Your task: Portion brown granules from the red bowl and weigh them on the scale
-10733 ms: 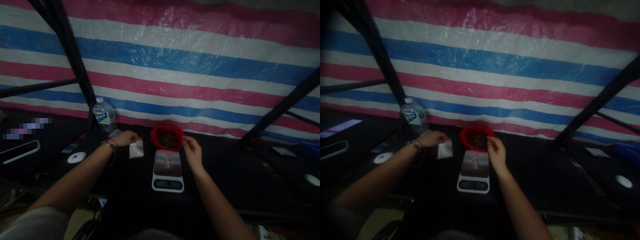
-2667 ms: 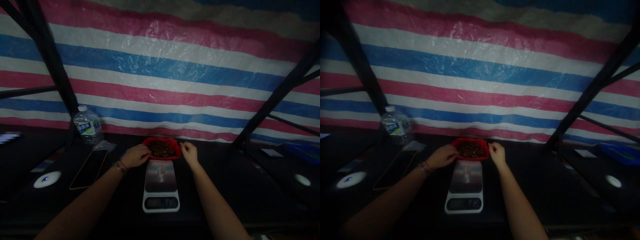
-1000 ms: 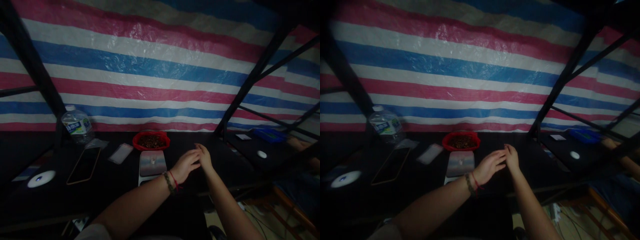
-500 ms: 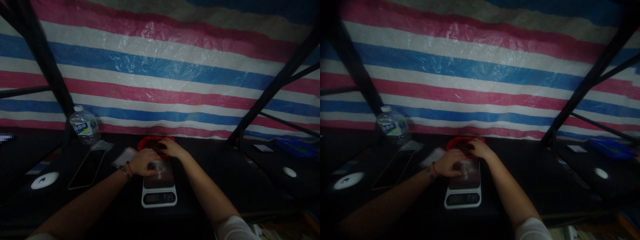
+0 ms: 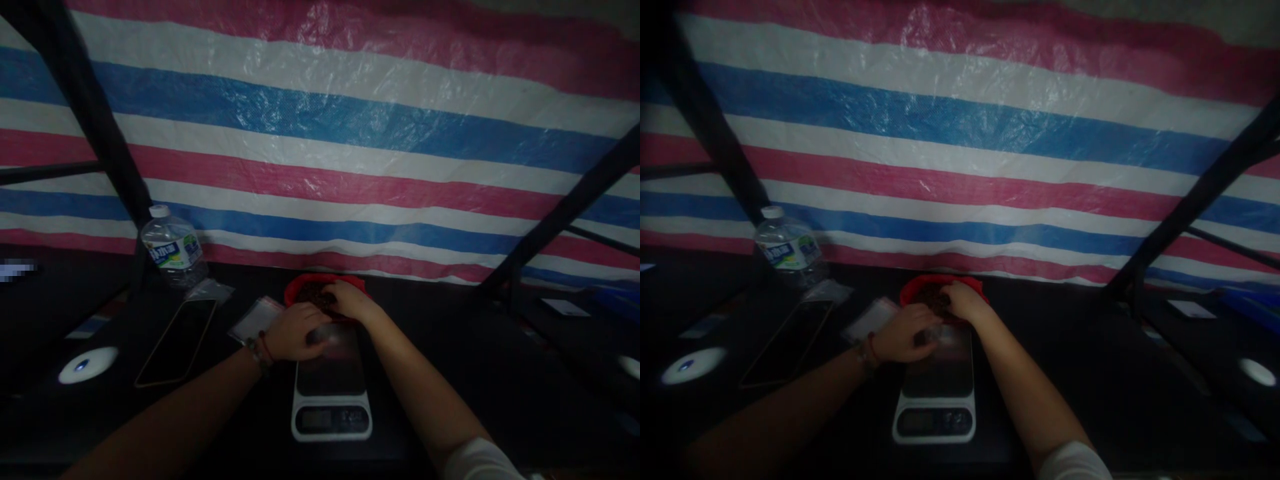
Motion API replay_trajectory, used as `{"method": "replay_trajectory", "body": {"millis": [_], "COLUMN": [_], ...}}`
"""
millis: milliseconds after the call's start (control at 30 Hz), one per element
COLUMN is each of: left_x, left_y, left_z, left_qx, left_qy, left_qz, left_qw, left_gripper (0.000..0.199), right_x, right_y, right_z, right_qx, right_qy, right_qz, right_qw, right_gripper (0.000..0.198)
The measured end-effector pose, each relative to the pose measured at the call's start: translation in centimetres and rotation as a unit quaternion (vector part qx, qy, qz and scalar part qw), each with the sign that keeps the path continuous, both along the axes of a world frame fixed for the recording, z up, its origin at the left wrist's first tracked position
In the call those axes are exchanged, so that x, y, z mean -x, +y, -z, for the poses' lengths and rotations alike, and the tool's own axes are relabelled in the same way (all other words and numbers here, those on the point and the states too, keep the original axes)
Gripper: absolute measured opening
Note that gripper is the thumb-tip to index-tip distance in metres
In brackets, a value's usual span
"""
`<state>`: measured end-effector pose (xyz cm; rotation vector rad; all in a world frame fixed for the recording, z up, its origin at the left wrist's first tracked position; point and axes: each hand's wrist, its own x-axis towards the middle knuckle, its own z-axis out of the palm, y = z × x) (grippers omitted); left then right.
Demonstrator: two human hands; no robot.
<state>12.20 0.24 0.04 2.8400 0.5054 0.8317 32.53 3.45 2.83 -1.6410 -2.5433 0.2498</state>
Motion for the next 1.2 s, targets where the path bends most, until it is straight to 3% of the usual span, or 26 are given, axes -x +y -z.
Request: {"method": "replay_trajectory", "body": {"millis": [300, 467, 667, 867, 967, 1200], "left_x": [0.6, 1.4, 2.5, -0.5, -2.5, -3.1], "left_y": [0.4, -1.4, -4.1, 0.2, 2.1, 2.3], "left_z": [0.0, -0.7, -1.8, -2.1, -1.5, 0.4], "left_qx": [0.023, 0.023, 0.026, 0.078, 0.111, 0.115], "left_qy": [-0.031, -0.043, 0.016, -0.106, -0.138, -0.141], "left_qz": [-0.068, -0.092, -0.015, -0.122, -0.153, -0.157], "left_qw": [0.997, 0.995, 0.999, 0.984, 0.972, 0.971], "left_gripper": [0.039, 0.037, 0.036, 0.043, 0.032, 0.030], "right_x": [-0.5, -0.7, -1.1, -1.1, -1.3, -2.5], "right_y": [-0.6, -0.6, -0.2, -0.4, -0.7, -0.8], "right_z": [0.6, 0.5, 0.7, 0.1, -0.4, -1.1], "right_qx": [-0.007, -0.026, -0.027, -0.037, -0.051, -0.090], "right_qy": [0.014, 0.022, 0.048, 0.067, 0.091, 0.164], "right_qz": [0.019, 0.018, -0.008, 0.000, 0.003, 0.013], "right_qw": [1.000, 0.999, 0.998, 0.997, 0.995, 0.982], "right_gripper": [0.030, 0.026, 0.025, 0.024, 0.022, 0.027]}}
